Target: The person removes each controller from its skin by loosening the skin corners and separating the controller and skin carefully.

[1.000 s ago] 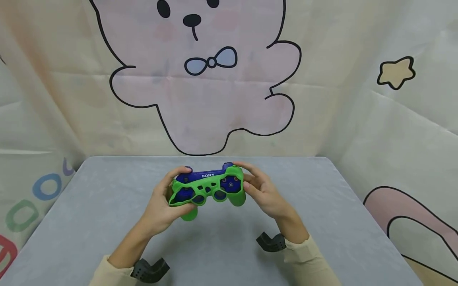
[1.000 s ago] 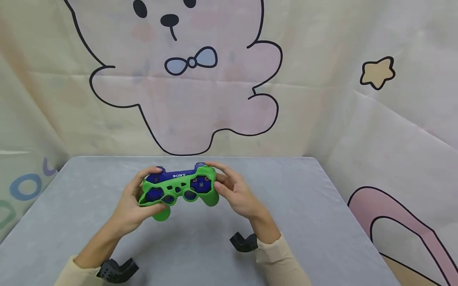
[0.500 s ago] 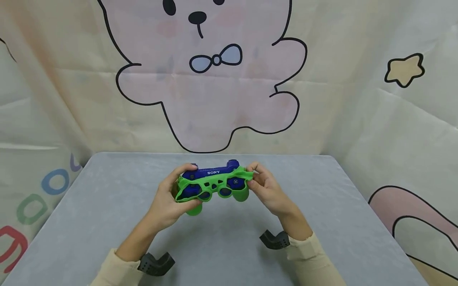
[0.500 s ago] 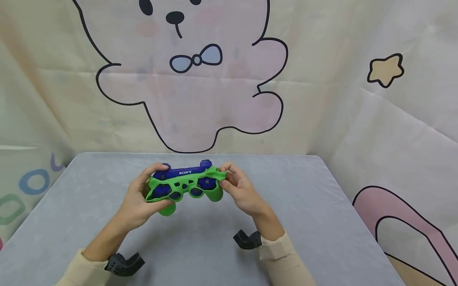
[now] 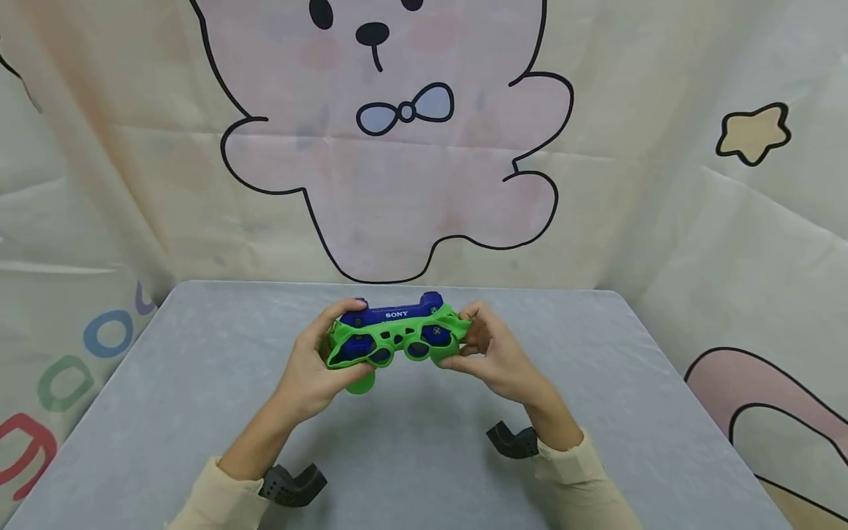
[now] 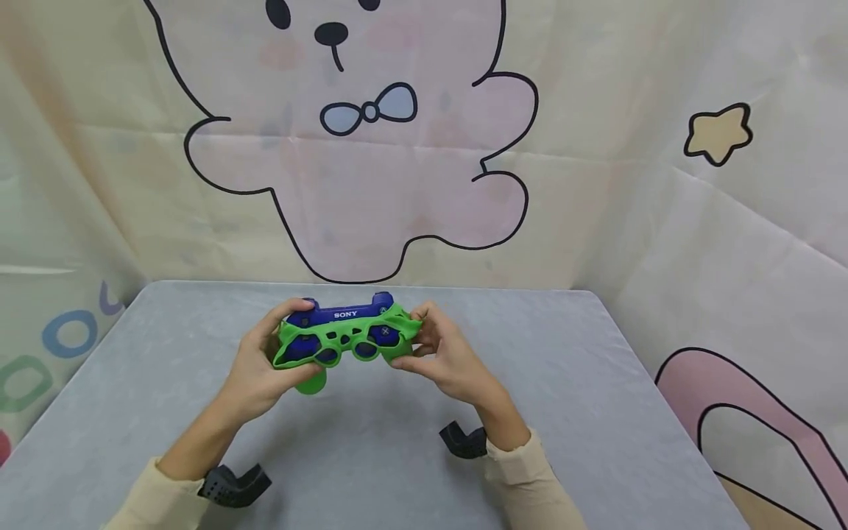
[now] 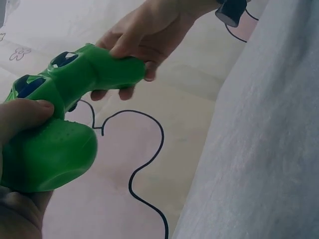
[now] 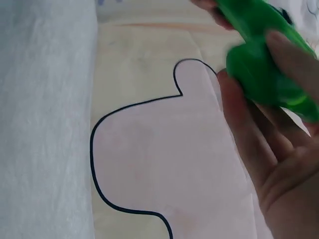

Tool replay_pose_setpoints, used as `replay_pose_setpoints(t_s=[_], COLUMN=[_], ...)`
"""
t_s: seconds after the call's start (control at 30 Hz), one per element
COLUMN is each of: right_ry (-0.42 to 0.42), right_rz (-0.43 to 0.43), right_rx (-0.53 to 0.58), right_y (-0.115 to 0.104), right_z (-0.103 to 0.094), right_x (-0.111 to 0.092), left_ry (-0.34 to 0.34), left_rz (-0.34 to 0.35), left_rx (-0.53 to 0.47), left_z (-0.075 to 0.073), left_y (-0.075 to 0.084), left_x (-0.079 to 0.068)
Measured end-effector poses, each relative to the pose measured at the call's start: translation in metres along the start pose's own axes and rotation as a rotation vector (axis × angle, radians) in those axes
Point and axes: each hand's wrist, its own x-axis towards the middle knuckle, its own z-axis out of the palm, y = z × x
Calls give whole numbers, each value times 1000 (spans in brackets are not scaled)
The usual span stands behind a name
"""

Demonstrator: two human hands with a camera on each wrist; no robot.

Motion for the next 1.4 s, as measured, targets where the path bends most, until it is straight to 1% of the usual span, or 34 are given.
replay_pose_setpoints(t_s=[0.07, 0.17, 0.33, 0.5, 0.63, 0.7, 0.8, 0.9, 1.0, 1.07, 1.13, 1.2, 1.27, 1.33, 1.4], right_ry=[48, 108, 201, 330, 384, 380, 334, 238, 132, 80, 52, 43, 57, 85, 117], right_rz=[-24, -67, -120, -179, -160, -137, -112, -76, -9, 25, 59, 83, 87, 63, 18], right_rx=[-18, -14, -3, -25, -15, -4, 43, 122, 191, 186, 166, 124, 79, 41, 27], right_y=[0, 0, 2, 4, 5, 6, 8, 10, 11, 11, 12, 13, 14, 16, 19], right_z=[3, 7, 12, 17, 24, 26, 26, 23, 21, 20, 19, 19, 20, 22, 23], right_x=[2, 3, 2, 1, 3, 4, 6, 7, 9, 9, 9, 8, 8, 9, 9], left_ry=[5, 21, 52, 87, 115, 123, 137, 159, 173, 168, 157, 158, 169, 185, 202], left_rz=[19, 40, 44, 58, 57, 43, 17, -7, -26, -27, -21, -15, -12, -19, -27], left_rx=[-6, -10, -15, -15, -13, -21, -51, -81, -99, -99, -94, -88, -87, -95, -113], left_z=[0, 0, 2, 5, 6, 5, 4, 4, 2, 2, 2, 3, 4, 5, 5], left_y=[-1, -2, -4, -6, -7, -8, -8, -6, -4, -3, -3, -3, -4, -4, -6], left_x=[0, 1, 1, 0, -2, -2, -1, 1, 1, 1, 1, 1, 2, 2, 2])
